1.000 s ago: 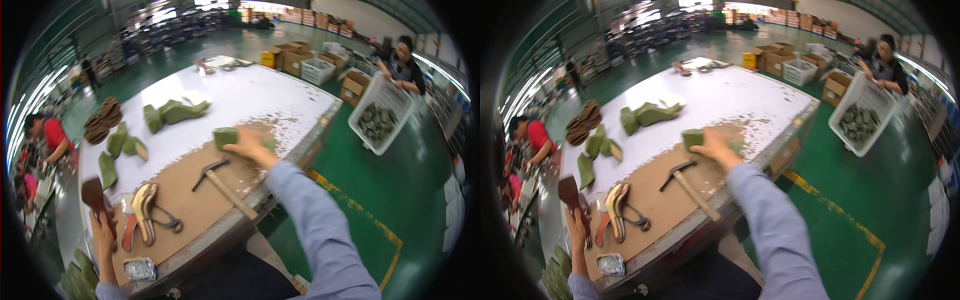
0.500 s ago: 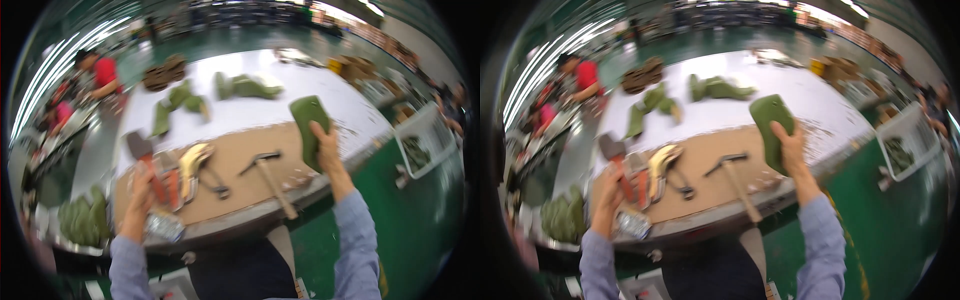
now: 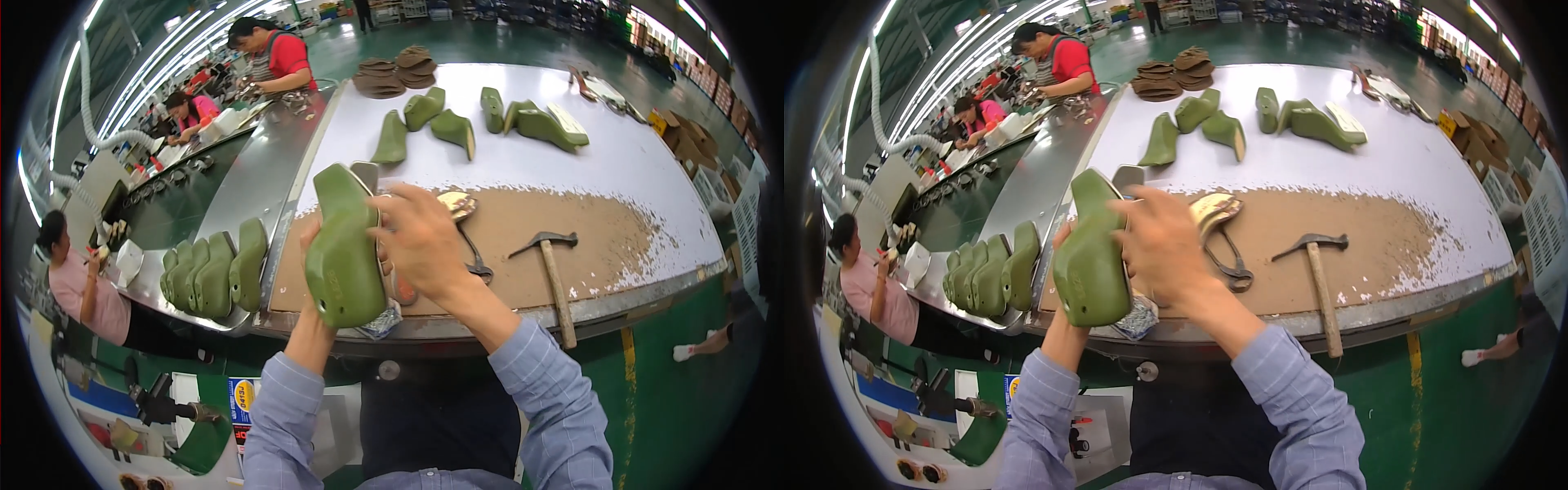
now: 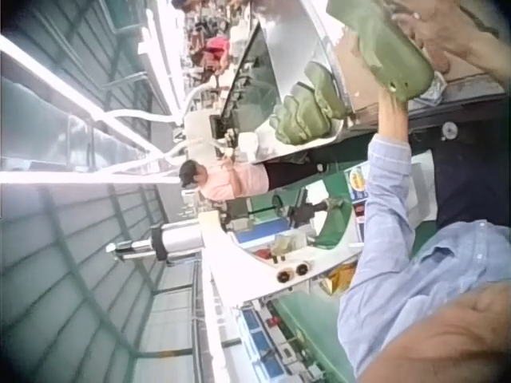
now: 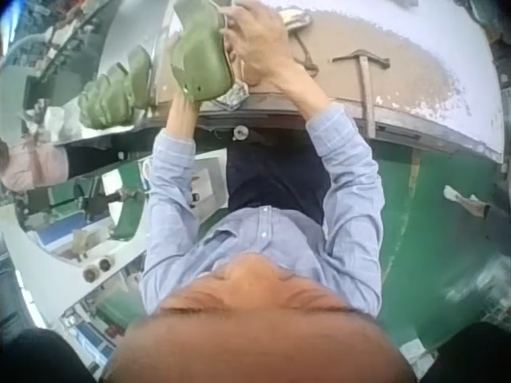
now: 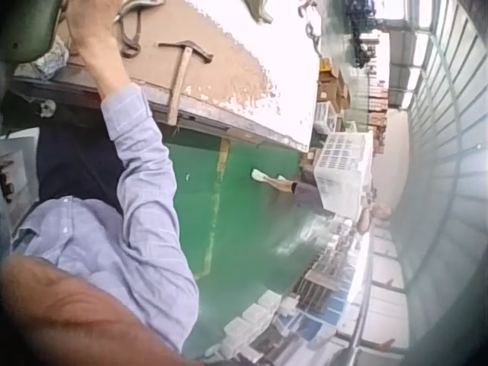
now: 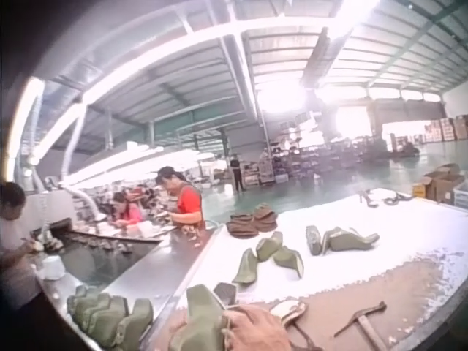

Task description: Manually assembling shoe outsoles to shoe lasts using a hammer.

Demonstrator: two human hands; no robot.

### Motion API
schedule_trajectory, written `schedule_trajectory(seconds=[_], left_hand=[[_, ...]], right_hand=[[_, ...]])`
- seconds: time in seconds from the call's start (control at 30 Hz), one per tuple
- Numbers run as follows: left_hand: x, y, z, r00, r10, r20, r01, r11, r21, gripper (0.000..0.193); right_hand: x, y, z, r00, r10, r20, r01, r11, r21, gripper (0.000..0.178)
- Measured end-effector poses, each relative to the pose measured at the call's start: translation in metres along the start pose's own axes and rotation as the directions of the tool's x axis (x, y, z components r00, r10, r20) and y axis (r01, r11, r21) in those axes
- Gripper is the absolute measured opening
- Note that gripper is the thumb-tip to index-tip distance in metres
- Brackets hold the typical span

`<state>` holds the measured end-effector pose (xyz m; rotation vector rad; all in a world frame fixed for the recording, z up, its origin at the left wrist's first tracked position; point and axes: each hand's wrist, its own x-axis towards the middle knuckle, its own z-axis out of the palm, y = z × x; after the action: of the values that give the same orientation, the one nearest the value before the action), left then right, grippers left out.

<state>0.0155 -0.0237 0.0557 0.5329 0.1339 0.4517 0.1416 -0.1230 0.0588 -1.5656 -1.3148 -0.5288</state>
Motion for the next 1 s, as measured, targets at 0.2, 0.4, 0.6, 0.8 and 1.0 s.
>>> schedule_trajectory(seconds=[0.2, 0.4, 0.6, 0.8, 1.0], left_hand=[[-0.016, 0.020, -0.029, 0.965, -0.114, 0.237, 0.147, 0.981, -0.126, 0.064], [-0.043, 0.023, -0.053, 0.987, 0.163, 0.002, -0.163, 0.983, -0.088, 0.066], [-0.045, 0.035, -0.032, 0.893, 0.450, -0.026, -0.405, 0.825, 0.395, 0.080], [-0.110, 0.029, -0.073, 0.842, 0.532, -0.085, -0.381, 0.699, 0.605, 0.059], [-0.162, 0.042, -0.108, 0.851, 0.510, -0.126, -0.011, 0.257, 0.966, 0.042]], right_hand=[[-0.094, 0.091, 0.017, 0.923, 0.151, 0.354, 0.064, 0.846, -0.529, 0.038], [-0.047, 0.008, 0.012, 0.602, 0.444, 0.664, -0.711, 0.676, 0.192, 0.061], [-0.060, -0.058, 0.001, 0.734, 0.051, 0.678, -0.526, 0.675, 0.518, 0.082], [-0.119, -0.049, -0.020, 0.827, -0.049, 0.560, -0.129, 0.953, 0.274, 0.067], [-0.139, -0.066, 0.008, 0.777, -0.146, 0.612, 0.025, 0.979, 0.201, 0.049]])
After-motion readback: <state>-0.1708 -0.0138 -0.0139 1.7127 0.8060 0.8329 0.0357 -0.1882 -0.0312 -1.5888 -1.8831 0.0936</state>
